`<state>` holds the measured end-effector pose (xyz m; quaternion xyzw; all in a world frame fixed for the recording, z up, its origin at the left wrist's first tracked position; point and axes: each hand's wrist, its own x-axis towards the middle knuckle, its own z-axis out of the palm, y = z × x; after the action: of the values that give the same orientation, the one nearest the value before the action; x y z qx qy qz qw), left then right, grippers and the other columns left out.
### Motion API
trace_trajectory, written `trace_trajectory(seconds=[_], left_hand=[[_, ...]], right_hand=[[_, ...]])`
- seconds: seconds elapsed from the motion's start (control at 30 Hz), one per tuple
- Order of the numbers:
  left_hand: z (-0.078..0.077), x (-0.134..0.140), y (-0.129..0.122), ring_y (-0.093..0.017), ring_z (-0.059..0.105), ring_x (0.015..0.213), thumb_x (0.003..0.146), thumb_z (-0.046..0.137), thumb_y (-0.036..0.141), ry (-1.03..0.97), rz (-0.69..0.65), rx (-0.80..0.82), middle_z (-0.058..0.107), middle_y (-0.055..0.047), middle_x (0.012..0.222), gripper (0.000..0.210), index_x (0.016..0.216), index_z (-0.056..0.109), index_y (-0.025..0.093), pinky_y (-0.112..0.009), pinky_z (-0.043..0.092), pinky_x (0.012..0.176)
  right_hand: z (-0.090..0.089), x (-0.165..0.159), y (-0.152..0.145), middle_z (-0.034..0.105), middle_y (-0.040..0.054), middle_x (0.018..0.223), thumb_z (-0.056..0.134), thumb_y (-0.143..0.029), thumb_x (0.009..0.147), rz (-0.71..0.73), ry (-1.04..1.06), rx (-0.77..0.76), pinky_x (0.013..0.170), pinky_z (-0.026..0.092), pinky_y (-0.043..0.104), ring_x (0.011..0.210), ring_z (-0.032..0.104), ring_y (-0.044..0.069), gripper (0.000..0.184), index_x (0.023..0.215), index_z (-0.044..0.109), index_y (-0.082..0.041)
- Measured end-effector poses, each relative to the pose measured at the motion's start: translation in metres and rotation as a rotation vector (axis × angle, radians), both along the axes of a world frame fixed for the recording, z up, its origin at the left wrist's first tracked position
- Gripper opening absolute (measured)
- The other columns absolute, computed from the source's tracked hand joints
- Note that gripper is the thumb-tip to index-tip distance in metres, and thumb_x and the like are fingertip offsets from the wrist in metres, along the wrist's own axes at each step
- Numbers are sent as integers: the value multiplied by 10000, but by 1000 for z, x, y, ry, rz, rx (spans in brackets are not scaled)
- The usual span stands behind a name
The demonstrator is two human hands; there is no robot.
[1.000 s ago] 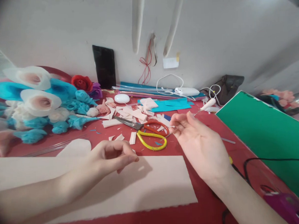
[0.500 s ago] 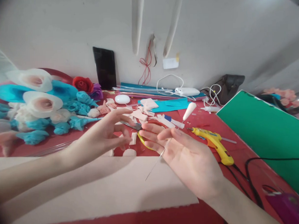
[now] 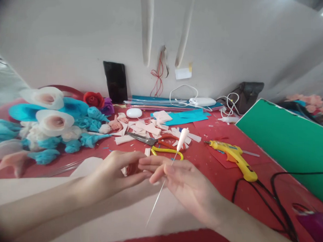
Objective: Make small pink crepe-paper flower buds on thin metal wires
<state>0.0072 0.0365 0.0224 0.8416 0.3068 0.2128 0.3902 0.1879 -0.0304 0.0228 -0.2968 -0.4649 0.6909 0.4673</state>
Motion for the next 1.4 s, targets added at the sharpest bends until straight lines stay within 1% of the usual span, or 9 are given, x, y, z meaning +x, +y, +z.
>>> trace_trajectory(seconds=[0.17,0.37,0.47,0.57,0.7,0.8,1.0,1.27,1.4], left_hand=[[3,-4,1,-77,456,474,863,418,243,18,-34,32,564,9,534,306,635,600,148,-191,332,500],[11,-11,26,-61,346,437,893,365,338,-30,234,42,381,41,452,439,502,425,146,-179,295,436],[8,-12,39,-56,329,398,917,273,279,-66,271,41,406,59,523,293,862,524,138,-170,309,400],[5,-12,43,-78,548,620,850,427,210,-72,228,56,560,-35,940,358,1206,399,190,-174,444,505],[6,-16,38,-122,572,634,784,575,285,17,163,93,614,-21,721,160,751,636,141,-207,472,574],[6,-19,36,-102,501,495,886,417,332,69,170,150,532,7,515,358,674,618,124,-226,449,528],[-3,-17,47,-196,569,969,882,489,274,55,128,302,540,-96,1162,304,1167,496,165,-396,497,814],[-15,-24,55,-222,574,965,868,511,300,125,247,250,559,-77,1128,295,1115,535,140,-400,502,805],[-14,-17,49,-204,573,969,873,507,278,74,127,264,544,-99,1149,310,1151,504,140,-402,503,801]], right_hand=[[1,2,1,536,50,1194,454,-306,892,-32,-56,-15,965,366,391,1087,507,208,278,817,708,-221],[4,3,4,611,30,712,519,-370,862,-235,-270,-62,629,424,218,667,555,112,277,743,693,-189],[2,1,5,616,33,707,556,-356,846,-224,-282,-42,569,398,205,596,533,92,247,761,690,-168],[2,-2,4,593,20,669,548,-370,850,-230,-290,-26,556,389,204,567,520,85,259,760,677,-164],[-3,-5,2,552,10,623,512,-388,867,-234,-309,-30,535,374,199,547,496,80,297,759,642,-144],[-13,-7,2,534,9,613,472,-412,882,-211,-321,-59,510,367,194,533,487,78,335,767,614,-131],[-32,-7,4,516,8,588,478,-411,869,-185,-338,-85,477,374,186,514,485,80,336,769,593,-112],[-37,-4,2,511,1,596,452,-404,889,-168,-378,5,483,398,183,527,492,79,320,797,585,-127],[-36,-4,-5,508,-7,596,403,-374,922,-251,-434,140,463,374,171,518,463,67,312,815,583,-144]])
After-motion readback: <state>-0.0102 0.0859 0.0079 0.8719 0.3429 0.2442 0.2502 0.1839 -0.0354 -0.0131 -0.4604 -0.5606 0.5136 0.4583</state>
